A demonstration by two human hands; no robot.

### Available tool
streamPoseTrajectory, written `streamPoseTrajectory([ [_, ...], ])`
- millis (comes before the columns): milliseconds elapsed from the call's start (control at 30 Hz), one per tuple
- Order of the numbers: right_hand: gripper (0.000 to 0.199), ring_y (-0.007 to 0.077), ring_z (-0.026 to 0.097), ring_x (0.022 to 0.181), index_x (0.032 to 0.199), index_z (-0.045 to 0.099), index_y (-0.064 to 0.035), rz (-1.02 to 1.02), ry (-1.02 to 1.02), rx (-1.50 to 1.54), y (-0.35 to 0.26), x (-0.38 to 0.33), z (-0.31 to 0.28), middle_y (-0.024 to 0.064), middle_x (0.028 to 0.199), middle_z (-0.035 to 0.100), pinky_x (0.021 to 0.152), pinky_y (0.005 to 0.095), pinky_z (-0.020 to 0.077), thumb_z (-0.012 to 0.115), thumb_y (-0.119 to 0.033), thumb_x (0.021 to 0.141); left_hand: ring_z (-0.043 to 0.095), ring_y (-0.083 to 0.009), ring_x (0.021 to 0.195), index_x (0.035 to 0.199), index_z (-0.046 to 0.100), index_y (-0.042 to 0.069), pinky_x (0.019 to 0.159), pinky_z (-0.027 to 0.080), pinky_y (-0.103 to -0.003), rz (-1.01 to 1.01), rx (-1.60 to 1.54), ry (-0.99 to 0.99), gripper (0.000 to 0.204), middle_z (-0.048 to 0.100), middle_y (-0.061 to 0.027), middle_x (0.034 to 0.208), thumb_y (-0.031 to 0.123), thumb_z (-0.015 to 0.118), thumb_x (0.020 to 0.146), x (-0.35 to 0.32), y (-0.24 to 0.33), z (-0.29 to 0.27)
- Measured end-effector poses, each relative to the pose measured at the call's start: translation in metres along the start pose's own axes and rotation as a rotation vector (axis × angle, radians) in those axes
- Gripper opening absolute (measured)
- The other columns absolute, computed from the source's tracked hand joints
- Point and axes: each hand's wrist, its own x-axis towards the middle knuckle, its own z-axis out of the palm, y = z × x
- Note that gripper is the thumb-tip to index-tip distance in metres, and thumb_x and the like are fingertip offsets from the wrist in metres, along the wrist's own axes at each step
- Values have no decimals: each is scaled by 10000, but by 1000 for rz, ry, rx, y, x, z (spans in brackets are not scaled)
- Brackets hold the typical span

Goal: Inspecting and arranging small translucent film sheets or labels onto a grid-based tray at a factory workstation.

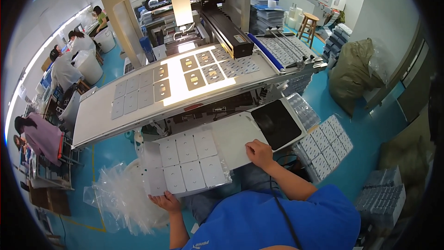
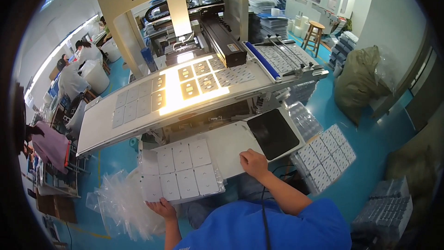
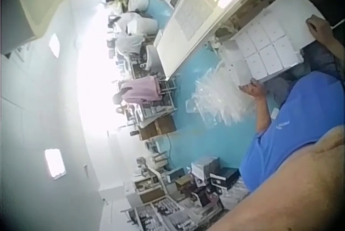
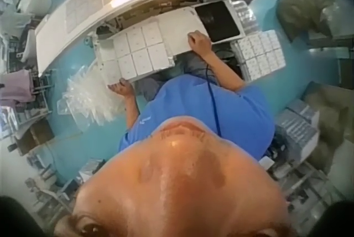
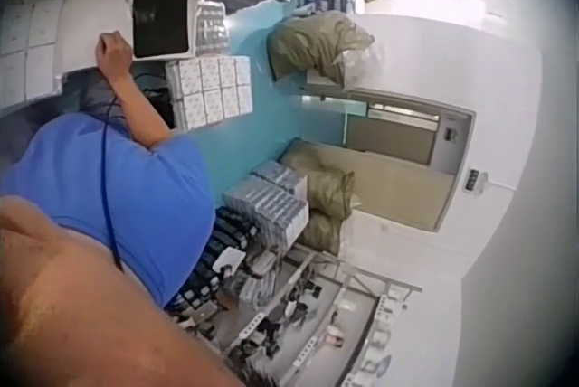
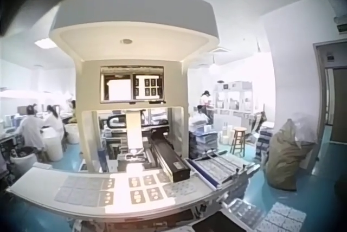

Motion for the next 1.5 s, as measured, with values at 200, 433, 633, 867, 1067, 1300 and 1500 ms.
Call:
streamPoseTrajectory([
  [200,53,287,684,655,890,742,-105,5,9,-10,0,0,-3,80,797,680,587,378,543,727,-95,841,487,-439,1408,1340,671,-23,1252,190,-578,-3,3,-2,495,608,-220,1456,288,471,1012,-1,0,3],
  [433,54,283,678,642,880,743,-98,-16,17,-6,0,0,0,79,780,672,576,371,535,735,-78,830,492,-446,1399,1325,677,-22,1249,195,-578,-1,4,12,490,612,-222,1448,300,467,1022,-2,-1,0],
  [633,40,293,670,644,880,740,-115,21,11,-1,-3,0,-2,74,777,661,571,384,532,731,-97,845,499,-452,1385,1320,678,-12,1243,205,-574,13,-7,24,489,626,-220,1423,322,476,1026,-1,-4,5],
  [867,40,268,666,614,880,749,-89,-17,33,-11,-1,1,0,73,767,665,565,355,524,742,-76,843,497,-449,1387,1325,673,-8,1243,209,-567,-2,-10,17,499,623,-223,1422,342,477,1027,0,-2,3],
  [1067,38,260,667,614,880,749,-87,-10,38,-21,-2,0,-4,73,767,665,566,355,527,741,-77,844,496,-447,1388,1318,673,-11,1240,213,-572,5,-16,20,498,618,-228,1423,341,479,1024,-1,-3,6],
  [1300,37,261,660,610,894,751,-81,-36,27,-14,-2,-2,2,76,763,661,560,357,517,733,-84,861,495,-439,1390,1277,689,-23,1231,215,-599,-15,0,-19,432,626,-226,1402,274,546,998,-9,-11,-2],
  [1500,32,270,647,602,897,746,-84,-28,28,-7,1,0,1,81,772,660,557,361,509,732,-82,868,508,-426,1369,1176,718,-20,1222,219,-624,-31,-41,-187,349,655,-212,1328,252,622,980,12,6,-30],
])
